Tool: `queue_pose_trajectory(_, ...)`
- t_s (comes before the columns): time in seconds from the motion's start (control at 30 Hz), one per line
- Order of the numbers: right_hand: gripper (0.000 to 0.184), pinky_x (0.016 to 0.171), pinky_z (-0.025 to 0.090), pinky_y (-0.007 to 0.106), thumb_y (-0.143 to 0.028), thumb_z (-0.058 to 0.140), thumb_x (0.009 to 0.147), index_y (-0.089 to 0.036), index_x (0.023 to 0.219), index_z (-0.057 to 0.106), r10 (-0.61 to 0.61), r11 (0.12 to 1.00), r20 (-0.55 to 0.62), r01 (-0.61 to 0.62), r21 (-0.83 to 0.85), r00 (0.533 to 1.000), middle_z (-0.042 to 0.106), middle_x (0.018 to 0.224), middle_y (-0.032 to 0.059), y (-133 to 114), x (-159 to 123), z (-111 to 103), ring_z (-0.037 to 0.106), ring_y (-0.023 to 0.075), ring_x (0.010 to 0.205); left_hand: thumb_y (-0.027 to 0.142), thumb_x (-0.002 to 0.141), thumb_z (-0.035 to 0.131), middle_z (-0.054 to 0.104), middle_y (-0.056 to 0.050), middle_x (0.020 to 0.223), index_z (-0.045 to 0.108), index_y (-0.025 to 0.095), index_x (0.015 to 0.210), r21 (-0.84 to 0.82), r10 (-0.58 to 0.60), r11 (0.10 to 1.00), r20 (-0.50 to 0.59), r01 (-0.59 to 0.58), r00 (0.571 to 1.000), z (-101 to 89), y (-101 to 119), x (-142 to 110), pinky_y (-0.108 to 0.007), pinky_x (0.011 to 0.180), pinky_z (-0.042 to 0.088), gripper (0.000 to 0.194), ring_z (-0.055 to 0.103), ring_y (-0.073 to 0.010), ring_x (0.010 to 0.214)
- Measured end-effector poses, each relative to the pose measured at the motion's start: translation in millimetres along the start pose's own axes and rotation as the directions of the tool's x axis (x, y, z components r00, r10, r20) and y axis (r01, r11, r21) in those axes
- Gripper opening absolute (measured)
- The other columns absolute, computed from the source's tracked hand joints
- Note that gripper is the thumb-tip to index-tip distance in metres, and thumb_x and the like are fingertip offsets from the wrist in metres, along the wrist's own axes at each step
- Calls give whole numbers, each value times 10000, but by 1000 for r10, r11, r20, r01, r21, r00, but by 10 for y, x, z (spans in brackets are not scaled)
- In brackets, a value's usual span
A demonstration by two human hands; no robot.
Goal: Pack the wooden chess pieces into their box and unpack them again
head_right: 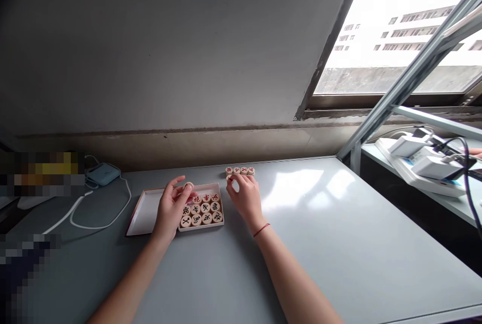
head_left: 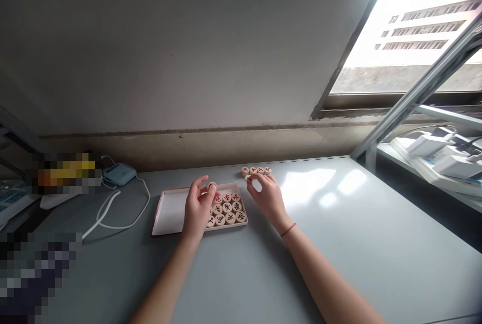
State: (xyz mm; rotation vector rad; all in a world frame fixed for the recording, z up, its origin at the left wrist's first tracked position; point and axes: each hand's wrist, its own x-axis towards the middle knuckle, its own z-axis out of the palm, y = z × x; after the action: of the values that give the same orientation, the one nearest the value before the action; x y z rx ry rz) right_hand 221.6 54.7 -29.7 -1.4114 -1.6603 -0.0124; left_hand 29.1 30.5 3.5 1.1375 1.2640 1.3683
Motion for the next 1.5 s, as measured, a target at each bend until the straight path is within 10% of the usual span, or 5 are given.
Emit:
queue_pose_trajectory(0.3, 179, 814, 479, 400, -293, 505, 893, -206, 908, 661, -6, 996, 68, 0, 91, 998, 697, 941, 85, -88, -10, -24, 579, 242, 908, 293, 825, 611, 703, -76, 1017, 594, 202, 1169, 300, 116, 944, 87, -137, 989, -18, -95, -10, -322, 772, 572, 356, 700, -194, 874)
queue_pose_trajectory(0.47, 151, 734, 490, 317, -323, 605, 844, -211, 941, 635, -135, 944, 135, 86, 318, 982, 680, 853, 50, -555, -80, -70, 590, 190, 800, 193, 868, 534, 688, -64, 1062, 612, 229, 1134, 518, 450, 661, 304, -542, 840, 18, -112, -88, -320, 839, 550, 279, 667, -200, 946)
queue_pose_trajectory(0.63, 164, 672, 480, 285, -302, 575, 849, -203, 952, 655, -22, 944, 141, -26, 329, 990, 691, 859, 50, -512, -71, -45, 609, 168, 750, 193, 894, 514, 680, -52, 1028, 569, 233, 1172, 561, 524, 543, 355, -624, 775, 19, -101, -94, -309, 828, 545, 286, 659, -188, 930)
queue_pose_trajectory(0.9, 199, 748, 477, 378, -342, 520, 856, -201, 888, 656, 155, 987, 87, -158, 25, 984, 702, 873, 74, 134, -4, 10, 575, 245, 849, 191, 910, 465, 662, -47, 1014, 562, 238, 1154, 569, 496, 560, 352, -602, 794, 10, -84, -100, -315, 835, 538, 266, 650, -172, 906)
queue_pose_trajectory(1.5, 197, 712, 464, 355, -250, 485, 860, -222, 1005, 615, 111, 990, 137, -97, -105, 984, 687, 893, 69, 236, -50, 177, 562, 250, 889, 214, 908, 441, 656, -51, 1029, 591, 230, 1088, 599, 427, 598, 324, -532, 844, -87, -67, -7, -293, 761, 540, 235, 642, -168, 875)
